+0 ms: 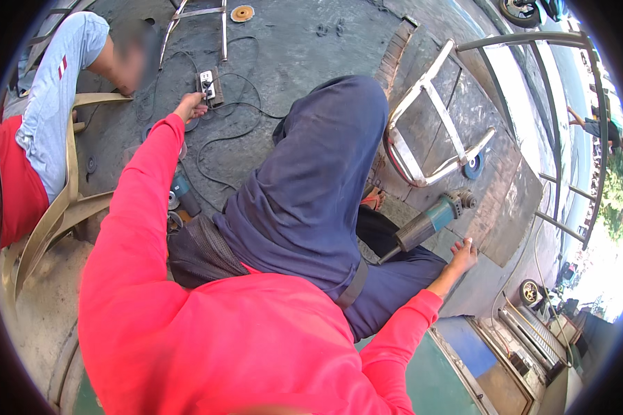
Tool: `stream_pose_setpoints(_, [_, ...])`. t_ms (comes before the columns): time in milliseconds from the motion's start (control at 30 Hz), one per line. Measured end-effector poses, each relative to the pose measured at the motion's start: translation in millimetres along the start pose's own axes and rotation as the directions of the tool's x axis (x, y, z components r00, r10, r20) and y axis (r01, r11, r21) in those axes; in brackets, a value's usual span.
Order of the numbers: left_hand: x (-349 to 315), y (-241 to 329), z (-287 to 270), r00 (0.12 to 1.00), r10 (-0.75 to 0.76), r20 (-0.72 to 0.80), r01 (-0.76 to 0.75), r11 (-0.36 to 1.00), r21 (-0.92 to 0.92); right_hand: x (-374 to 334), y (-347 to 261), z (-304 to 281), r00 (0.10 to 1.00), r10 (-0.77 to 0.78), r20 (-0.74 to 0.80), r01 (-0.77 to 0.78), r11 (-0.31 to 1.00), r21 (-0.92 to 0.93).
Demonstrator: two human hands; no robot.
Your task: The person uses an angle grinder to smooth and polish a metal frame while seated on the ground. They reposition the frame multiple times to access different sections and briefly pause to adjust the grinder's power cord.
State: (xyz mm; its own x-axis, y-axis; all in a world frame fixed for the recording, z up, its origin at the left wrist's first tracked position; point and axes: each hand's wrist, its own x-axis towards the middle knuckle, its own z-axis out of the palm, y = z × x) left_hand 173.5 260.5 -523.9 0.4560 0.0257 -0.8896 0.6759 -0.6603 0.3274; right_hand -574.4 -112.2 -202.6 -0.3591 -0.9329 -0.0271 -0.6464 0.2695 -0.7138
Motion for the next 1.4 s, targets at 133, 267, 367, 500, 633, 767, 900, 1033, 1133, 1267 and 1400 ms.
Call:
stream_pose_setpoints(133, [15,-14,17,0.985,-0.027,0.173,0.028,1.0,-0.005,-8,-6,4,0.999,-0.024,0.034,0.025,0.999,-0.035])
stream_pose_setpoints(267, [17,-1,-2,0.854,0.444,-0.27,-0.418,0.896,0.152,-10,-10,5,0.998,-0.044,0.047,0.047,0.997,-0.068])
stream_pose_setpoints(367, [8,16,-14,0.649,0.68,-0.341,-0.403,0.688,0.604,-10,-11,11,0.997,-0.044,0.067,0.05,0.995,-0.088])
stream_pose_setpoints(500, [-10,34,-28,0.677,0.677,-0.29,-0.415,0.676,0.609,-8,-12,14,0.997,-0.044,0.066,0.051,0.992,-0.113])
stream_pose_setpoints(633, [-30,41,-33,0.69,0.709,-0.147,-0.407,0.547,0.731,-8,-9,13,0.994,-0.035,0.107,0.048,0.992,-0.115])
stream_pose_setpoints(767, [-40,55,-42,0.611,0.741,-0.28,-0.411,0.599,0.688,-6,-5,12,0.991,-0.031,0.129,0.046,0.993,-0.113])
stream_pose_setpoints(900, [-42,75,-61,0.559,0.761,-0.328,-0.346,0.574,0.742,-6,-3,10,0.995,0.002,0.103,0.007,0.997,-0.083])
stream_pose_setpoints(1033, [-67,93,-70,0.408,0.822,-0.397,-0.394,0.551,0.736,-6,-3,10,0.995,0.006,0.103,-0.001,0.999,-0.05])
stream_pose_setpoints(1133, [-119,102,-62,0.751,0.636,-0.179,-0.524,0.739,0.424,-7,-3,9,0.995,-0.012,0.103,0.014,1.0,-0.019])
stream_pose_setpoints(1267, [-221,114,-42,0.628,0.778,-0.006,-0.743,0.602,0.292,-11,-3,8,0.997,-0.007,0.078,0.003,0.999,0.05])
stream_pose_setpoints(1400, [-325,151,-13,0.31,0.944,0.108,-0.95,0.311,0.014,-16,-8,9,0.999,-0.012,0.031,0.009,0.993,0.119])
